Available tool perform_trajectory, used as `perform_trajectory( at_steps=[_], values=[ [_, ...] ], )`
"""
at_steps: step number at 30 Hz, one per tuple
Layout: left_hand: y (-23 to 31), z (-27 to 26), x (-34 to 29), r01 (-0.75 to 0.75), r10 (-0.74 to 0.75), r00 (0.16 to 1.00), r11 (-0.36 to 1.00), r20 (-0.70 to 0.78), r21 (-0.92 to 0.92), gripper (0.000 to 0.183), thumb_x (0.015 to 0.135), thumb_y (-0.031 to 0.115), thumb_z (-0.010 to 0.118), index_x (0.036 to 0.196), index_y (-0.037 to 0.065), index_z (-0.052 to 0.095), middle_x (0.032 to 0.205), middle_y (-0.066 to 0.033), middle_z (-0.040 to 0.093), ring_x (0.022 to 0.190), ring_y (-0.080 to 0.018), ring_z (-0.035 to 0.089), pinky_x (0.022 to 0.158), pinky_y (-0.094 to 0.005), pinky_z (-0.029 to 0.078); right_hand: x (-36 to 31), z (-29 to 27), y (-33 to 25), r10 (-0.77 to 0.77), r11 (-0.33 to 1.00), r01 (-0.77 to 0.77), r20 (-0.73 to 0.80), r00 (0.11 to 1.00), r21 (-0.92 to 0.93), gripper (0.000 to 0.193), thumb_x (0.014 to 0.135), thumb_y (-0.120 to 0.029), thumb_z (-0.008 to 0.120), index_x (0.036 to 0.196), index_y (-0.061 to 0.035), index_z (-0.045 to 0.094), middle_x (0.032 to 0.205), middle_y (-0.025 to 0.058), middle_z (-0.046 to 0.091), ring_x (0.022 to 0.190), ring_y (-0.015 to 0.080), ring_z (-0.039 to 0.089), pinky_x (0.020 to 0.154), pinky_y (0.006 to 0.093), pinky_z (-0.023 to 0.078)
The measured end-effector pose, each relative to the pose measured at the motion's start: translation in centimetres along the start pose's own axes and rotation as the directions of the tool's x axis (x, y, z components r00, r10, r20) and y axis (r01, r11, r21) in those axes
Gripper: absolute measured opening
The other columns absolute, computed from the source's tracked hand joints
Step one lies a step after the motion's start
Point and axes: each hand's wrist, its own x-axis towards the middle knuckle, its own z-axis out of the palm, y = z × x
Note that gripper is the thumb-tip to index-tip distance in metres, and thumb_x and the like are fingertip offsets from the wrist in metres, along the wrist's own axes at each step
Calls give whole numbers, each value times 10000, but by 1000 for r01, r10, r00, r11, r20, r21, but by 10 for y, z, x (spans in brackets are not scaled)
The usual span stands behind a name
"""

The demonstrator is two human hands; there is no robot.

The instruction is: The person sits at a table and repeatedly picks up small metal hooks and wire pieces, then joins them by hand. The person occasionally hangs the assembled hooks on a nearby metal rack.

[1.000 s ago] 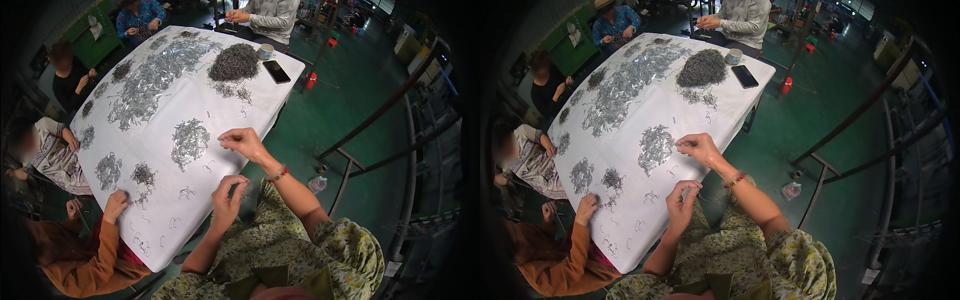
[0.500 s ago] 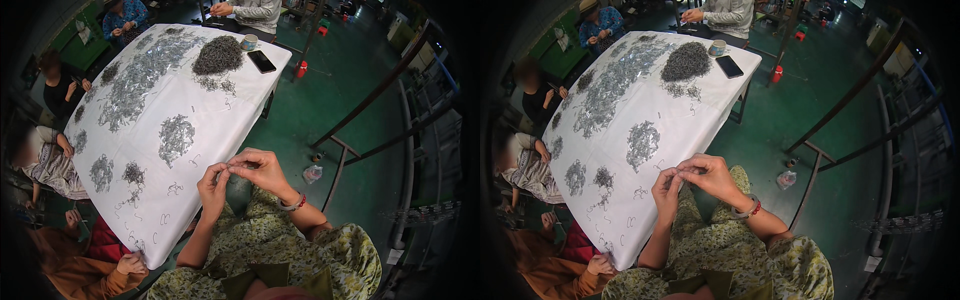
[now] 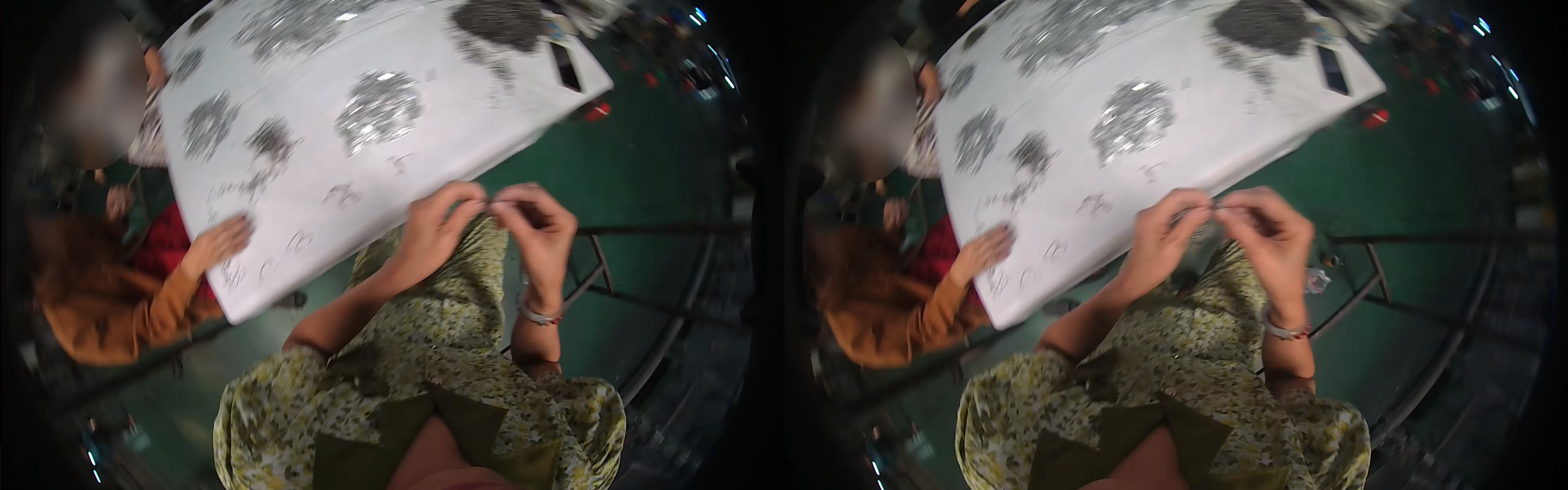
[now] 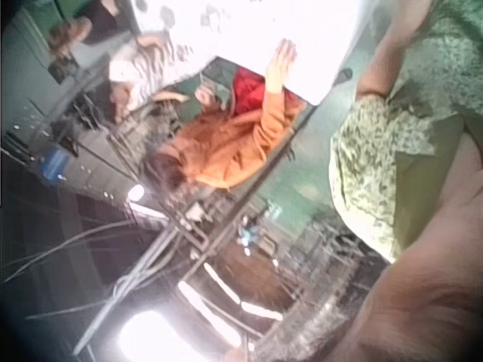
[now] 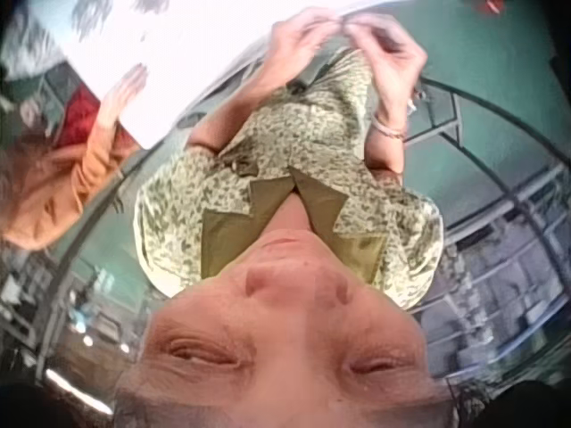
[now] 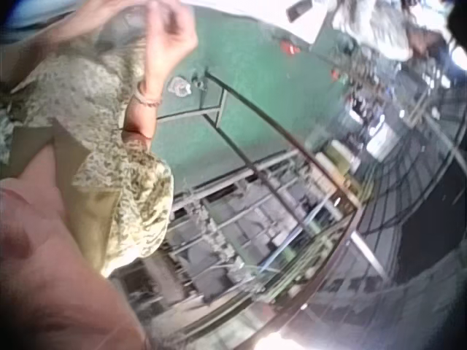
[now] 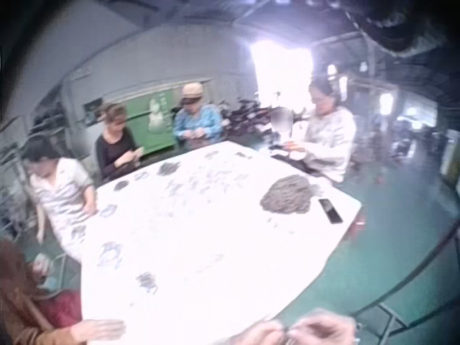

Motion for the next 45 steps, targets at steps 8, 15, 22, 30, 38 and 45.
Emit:
perform_trajectory(
  at_steps=[8, 15, 22, 30, 38, 45],
  values=[
    [-19, -16, -8, -86, 85, 996, 996, 26, 22, 141, 880, 126, 636, 943, 2, 612, 906, -125, 667, 809, -270, 632, 707, -352, 487, 2, 19, 15, -118, 988, 118, 1, 993, -98, 95, 837, 66, 657, 926, 44, 630, 843, 106, 660, 694, 108, 568, 594, 209, 437],
    [-32, -103, 22, -27, 81, 984, 950, -160, 313, 210, 854, 165, 683, 1046, 81, 690, 1006, -103, 684, 899, -231, 636, 821, -331, 496, 3, 24, 9, -66, 993, 65, -8, 998, -101, 78, 829, 66, 670, 894, 43, 633, 826, 86, 648, 679, 93, 551, 572, 202, 428],
    [-94, -274, 82, 179, -100, 981, 121, -167, 976, 114, 758, 148, 708, 850, 94, 750, 849, -122, 692, 894, -300, 617, 814, -419, 499, 5, 25, 2, 17, 989, -12, 32, 999, -145, 112, 812, 88, 681, 908, 42, 648, 809, 52, 629, 672, 79, 543, 571, 202, 430],
    [-103, -272, 91, 100, -74, 991, -122, -110, 987, 207, 857, 221, 566, 901, 67, 697, 972, -157, 649, 987, -355, 578, 821, -441, 510, 9, 19, 13, 86, 987, -92, -46, 995, -135, 138, 829, 90, 645, 966, 71, 655, 805, 89, 661, 678, 96, 573, 603, 205, 469],
    [-74, -289, 82, 229, -53, 972, 446, -230, 865, 231, 926, 163, 553, 1017, -17, 665, 883, -167, 691, 760, -309, 676, 697, -382, 530, 26, 8, 21, -17, 999, 15, -31, 999, -47, 177, 825, 54, 675, 996, 95, 661, 833, 126, 688, 719, 132, 624, 612, 226, 488],
    [-22, -134, 74, 126, -130, 991, 988, 35, 88, 213, 886, 135, 658, 1001, -45, 665, 926, -127, 667, 831, -201, 658, 786, -329, 571, 30, 1, 29, 19, 998, -24, -80, 997, -56, 204, 814, 51, 678, 1017, 68, 680, 853, 114, 706, 687, 122, 630, 598, 221, 496]
  ],
)
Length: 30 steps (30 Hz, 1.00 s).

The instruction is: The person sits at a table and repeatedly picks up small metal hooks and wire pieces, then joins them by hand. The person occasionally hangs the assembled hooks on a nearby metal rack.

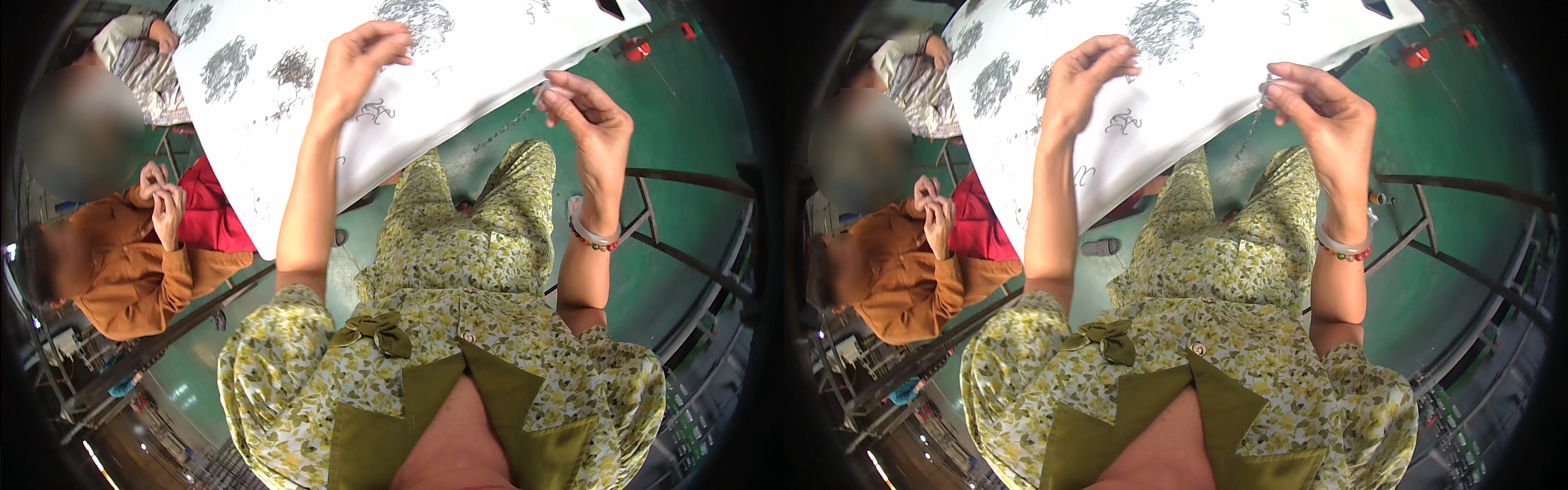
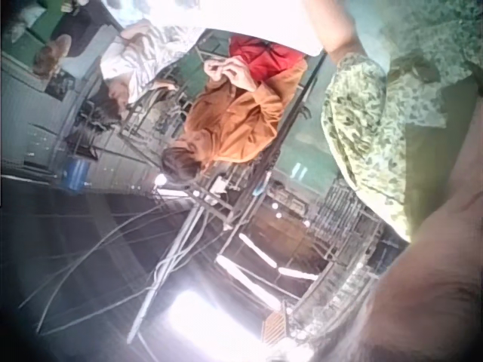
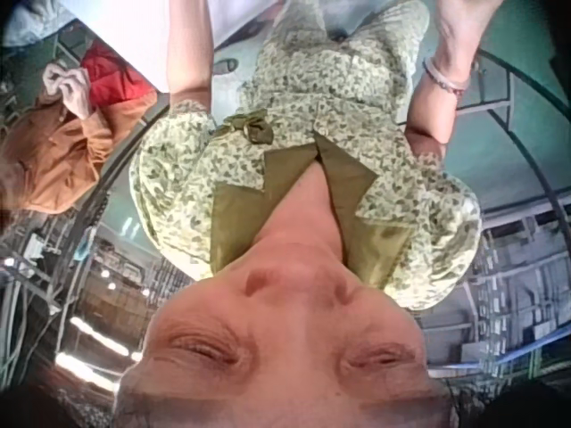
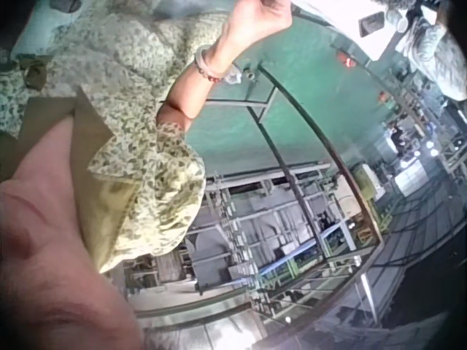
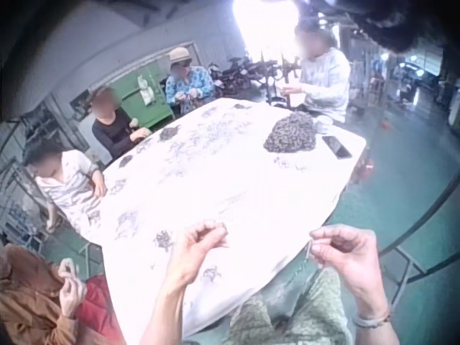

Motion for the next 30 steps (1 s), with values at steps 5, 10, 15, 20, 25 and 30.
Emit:
perform_trajectory(
  at_steps=[5, 10, 15, 20, 25, 30],
  values=[
    [44, 86, -15, 22, 38, 988, 922, 149, -386, 148, 880, 102, 664, 964, -21, 673, 932, -117, 665, 808, -172, 642, 751, -325, 567, 4, 9, 0, 14, 999, -12, -36, 999, 45, 182, 820, 46, 668, 1001, 55, 690, 865, 101, 703, 695, 108, 634, 595, 219, 508],
    [39, 110, -9, -94, 103, 994, 980, 44, -175, 170, 883, 121, 667, 964, -30, 671, 998, -90, 649, 856, -135, 583, 776, -285, 502, 8, 18, -3, -36, 992, 48, -99, 994, 120, 196, 822, 39, 681, 1015, 72, 676, 871, 111, 697, 717, 132, 646, 626, 235, 534],
    [38, 121, -8, -172, 167, 985, 977, -51, -123, 186, 897, 134, 652, 997, -22, 665, 1009, -71, 638, 849, -130, 565, 780, -276, 476, 9, 27, -1, -155, 988, 156, -226, 962, -13, 189, 830, 18, 656, 1014, 24, 697, 869, 66, 715, 708, 89, 641, 627, 240, 531],
    [43, 128, -14, -127, 117, 990, 983, -81, -134, 144, 946, 82, 578, 1037, -28, 595, 1067, -68, 595, 922, -113, 577, 793, -240, 481, 10, 29, -10, -470, 857, 404, -164, 868, -320, 194, 823, 36, 620, 995, -7, 698, 867, 127, 692, 743, 198, 674, 662, 281, 521],
    [46, 131, -17, -192, 178, 977, 973, -114, -126, 131, 973, 94, 524, 1048, -10, 551, 1004, -58, 621, 896, -80, 566, 779, -213, 461, 9, 27, -20, -504, 825, 442, -107, 857, -352, 181, 815, 60, 658, 991, 33, 688, 905, 101, 702, 760, 134, 651, 666, 248, 519],
    [57, 126, -19, -266, 251, 963, 939, -94, -219, 107, 970, 75, 521, 1027, -13, 540, 1009, -92, 621, 916, -122, 572, 832, -271, 463, 24, 9, -25, -201, 979, 182, -286, 937, -93, 213, 848, 21, 644, 1057, 32, 685, 901, 80, 693, 758, 119, 648, 636, 229, 510]
  ],
)
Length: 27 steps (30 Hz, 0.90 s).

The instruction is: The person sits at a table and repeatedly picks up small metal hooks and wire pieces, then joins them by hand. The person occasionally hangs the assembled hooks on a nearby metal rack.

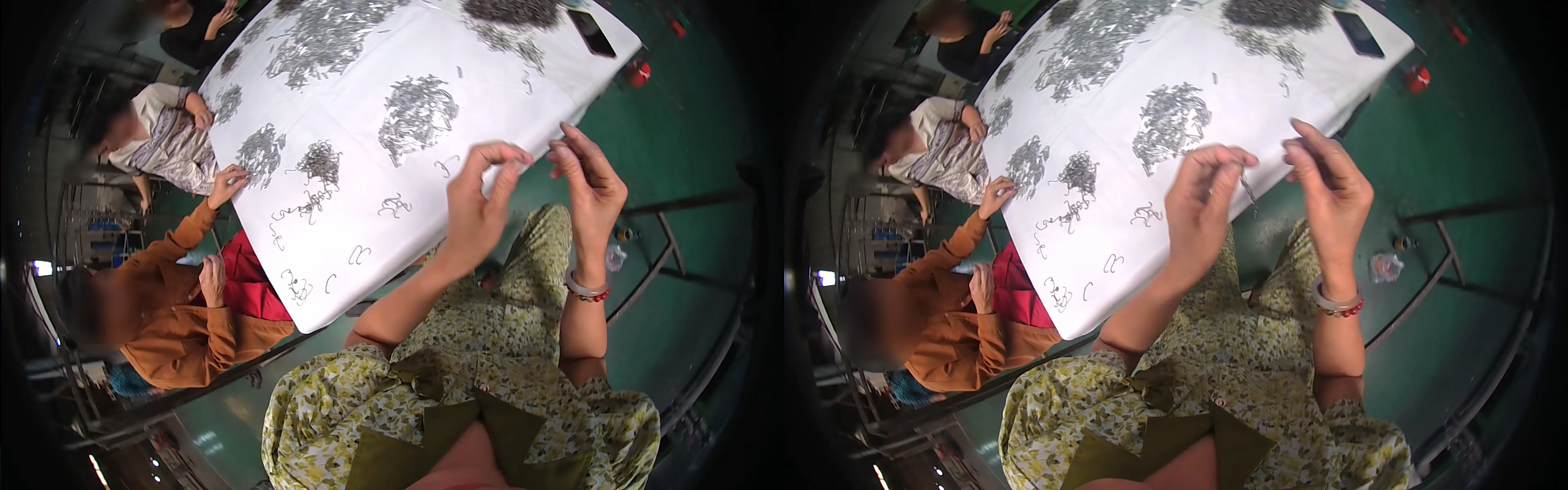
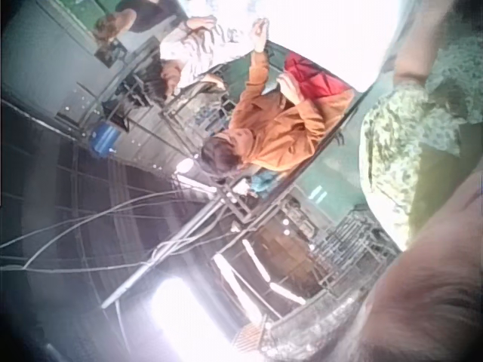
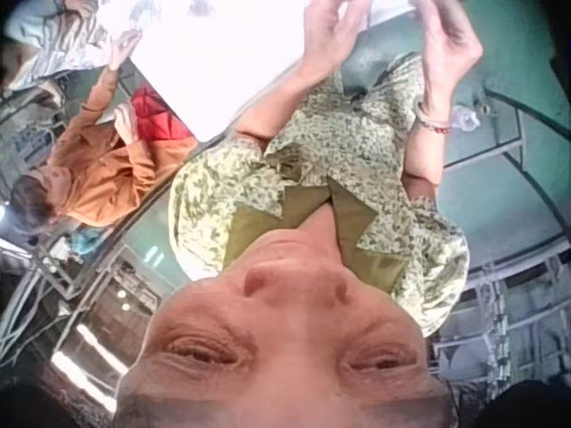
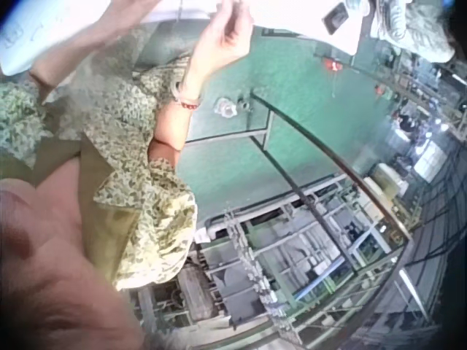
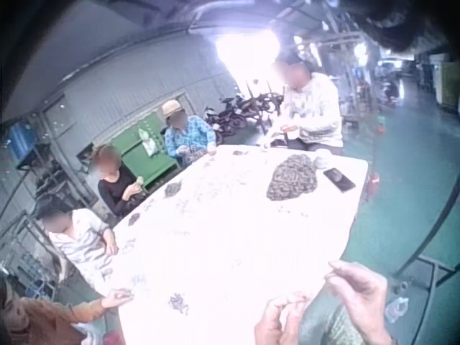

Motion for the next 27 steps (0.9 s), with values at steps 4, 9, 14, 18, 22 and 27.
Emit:
perform_trajectory(
  at_steps=[4, 9, 14, 18, 22, 27],
  values=[
    [7, -8, -18, 11, -21, 994, 996, 108, 89, 93, 959, 32, 522, 1042, -10, 532, 1036, -93, 593, 960, -127, 558, 858, -272, 447, 36, 23, 44, 123, 982, -73, 295, 947, -177, 164, 870, -44, 625, 1005, -19, 715, 871, 72, 689, 756, 119, 639, 627, 248, 494],
    [-7, -3, -43, -100, 74, 987, 978, 143, 185, 104, 911, -15, 575, 1012, 11, 564, 987, -99, 610, 889, -163, 595, 778, -282, 487, 44, 86, 116, -145, 821, 506, 760, 633, -265, 120, 780, -6, 605, 862, 32, 684, 890, 163, 620, 911, 312, 581, 791, 385, 487],
    [-5, -2, -46, -56, 34, 992, 982, 119, 183, 91, 892, -13, 603, 975, 18, 583, 953, -93, 625, 874, -181, 605, 778, -296, 488, 45, 105, 132, -159, 606, 706, 814, 559, -366, 150, 714, 69, 575, 857, 58, 620, 900, 183, 565, 897, 340, 540, 832, 389, 464],
    [-3, -2, -44, -84, 67, 993, 980, 100, 178, 99, 880, -13, 621, 969, 17, 588, 946, -85, 621, 868, -179, 602, 774, -295, 485, 48, 109, 125, -66, 675, 624, 810, 582, -393, 171, 731, 112, 453, 849, 78, 573, 972, 237, 561, 1012, 417, 527, 887, 444, 466],
    [2, -8, -40, -132, 121, 990, 973, 68, 187, 104, 870, -10, 635, 961, 21, 596, 934, -76, 611, 854, -175, 591, 763, -291, 478, 52, 103, 111, -76, 843, 396, 648, 758, -364, 164, 779, 91, 534, 916, 57, 617, 887, 211, 624, 881, 320, 626, 762, 370, 514],
    [1, -16, -41, -112, 104, 993, 978, 55, 177, 84, 874, 11, 637, 953, 21, 608, 908, -78, 593, 827, -177, 580, 731, -293, 467, 56, 69, 125, 171, 975, -79, 476, 863, -206, 198, 853, 35, 605, 1046, 54, 646, 849, 116, 670, 680, 142, 649, 616, 242, 519]
  ],
)
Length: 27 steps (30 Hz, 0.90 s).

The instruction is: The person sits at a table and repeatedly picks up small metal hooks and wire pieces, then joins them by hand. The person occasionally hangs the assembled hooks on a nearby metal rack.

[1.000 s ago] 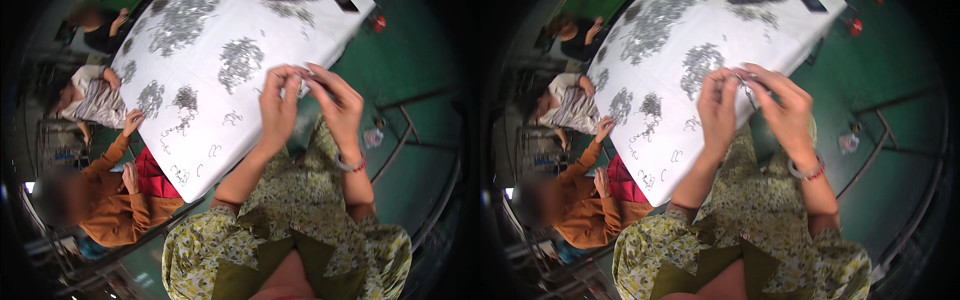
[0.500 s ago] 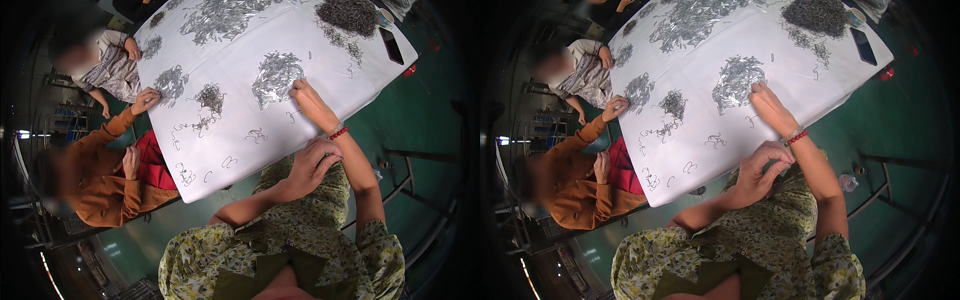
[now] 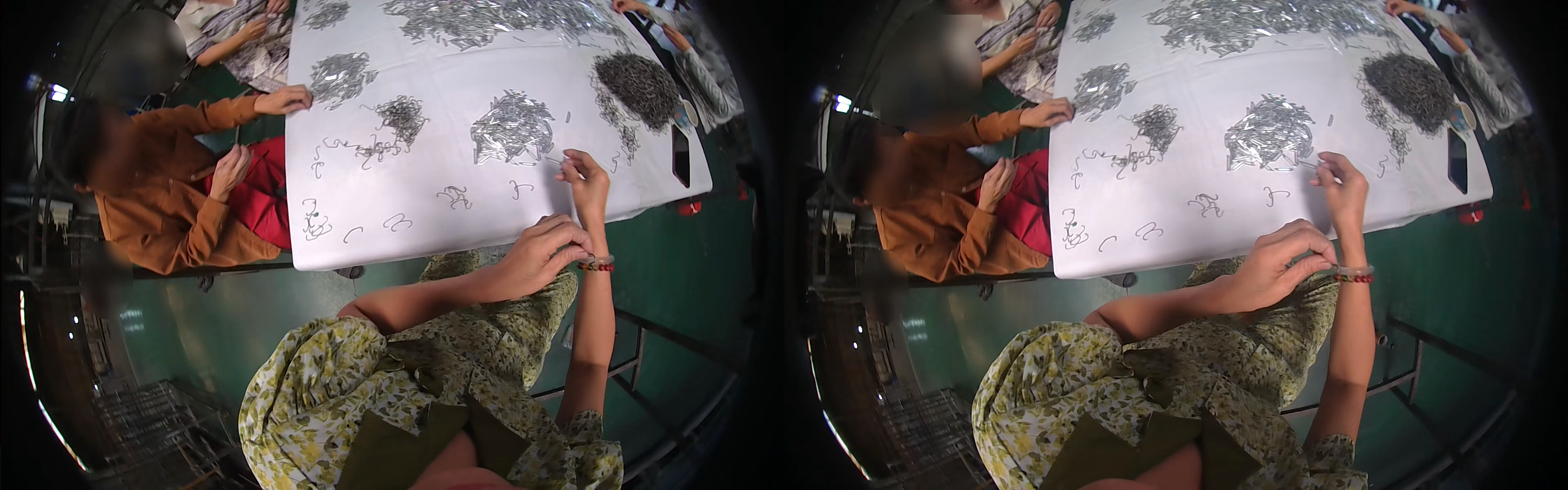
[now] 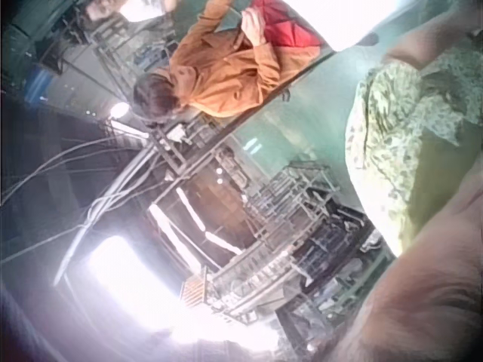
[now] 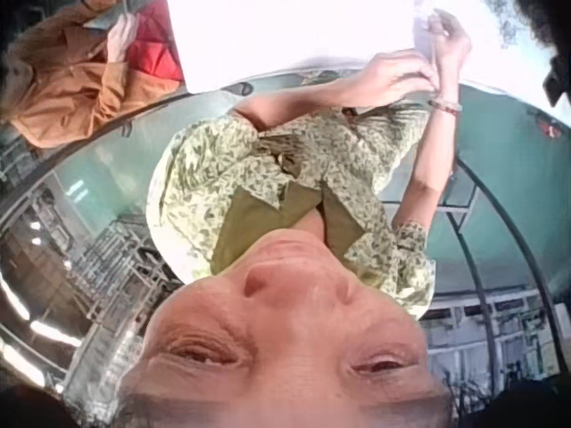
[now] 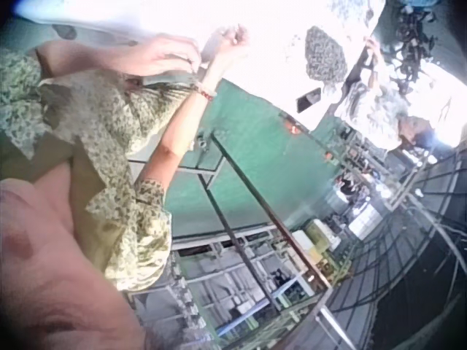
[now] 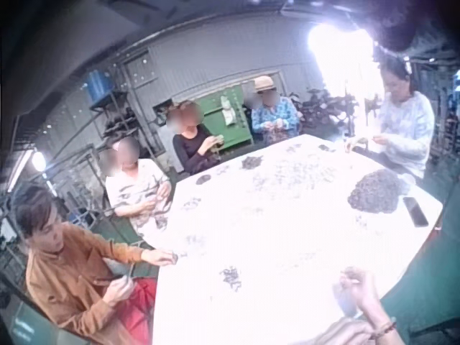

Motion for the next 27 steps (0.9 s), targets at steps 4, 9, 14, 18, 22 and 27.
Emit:
perform_trajectory(
  at_steps=[4, 9, 14, 18, 22, 27],
  values=[
    [-17, 1, -1, 17, -20, 998, 998, -60, -56, 77, 889, 38, 625, 960, 14, 609, 901, -85, 598, 812, -177, 598, 722, -298, 478, 7, -16, 26, 95, 979, -96, 12, 995, 178, 233, 860, 21, 611, 1088, 62, 644, 881, 108, 658, 698, 157, 653, 631, 243, 524],
    [-18, 2, 5, 36, -45, 994, 995, -104, -88, 81, 892, 43, 625, 961, 6, 605, 892, -83, 611, 829, -164, 622, 733, -288, 494, 12, -33, 13, 152, 976, -159, 53, 987, 151, 295, 857, -41, 645, 1129, 73, 630, 924, 111, 645, 705, 158, 645, 681, 259, 530],
    [-19, 4, 9, 70, -121, 970, 970, -212, -234, 87, 897, 48, 622, 963, -2, 595, 874, -75, 631, 819, -134, 615, 723, -282, 494, -72, -68, -86, 2, 956, 29, -105, 994, 292, 241, 870, 26, 595, 1103, 88, 598, 867, 100, 606, 747, 160, 568, 642, 254, 468],
    [-18, 15, 13, 61, -137, 969, 940, -208, -336, 74, 894, 38, 621, 942, -12, 594, 809, -81, 647, 775, -126, 616, 687, -289, 488, -122, -57, -128, -225, 952, 218, 6, 974, 216, 98, 853, 42, 638, 949, 58, 633, 849, 118, 610, 671, 149, 545, 574, 241, 451],
    [-12, 16, 13, 87, -147, 976, 940, -161, -330, 62, 889, 34, 618, 930, -10, 604, 803, -83, 652, 774, -131, 619, 687, -292, 487, -121, -43, -125, -205, 960, 228, -144, 968, 164, 87, 848, 59, 638, 935, 61, 638, 861, 111, 620, 671, 141, 543, 579, 237, 443],
    [-10, 2, 14, 114, -147, 983, 957, -107, -265, 97, 882, 70, 635, 942, -6, 626, 880, -93, 669, 836, -171, 649, 745, -311, 509, -117, -38, -128, -254, 953, 271, -135, 958, 135, 88, 851, 51, 642, 938, 56, 639, 876, 112, 631, 683, 134, 532, 591, 238, 434]
  ],
)
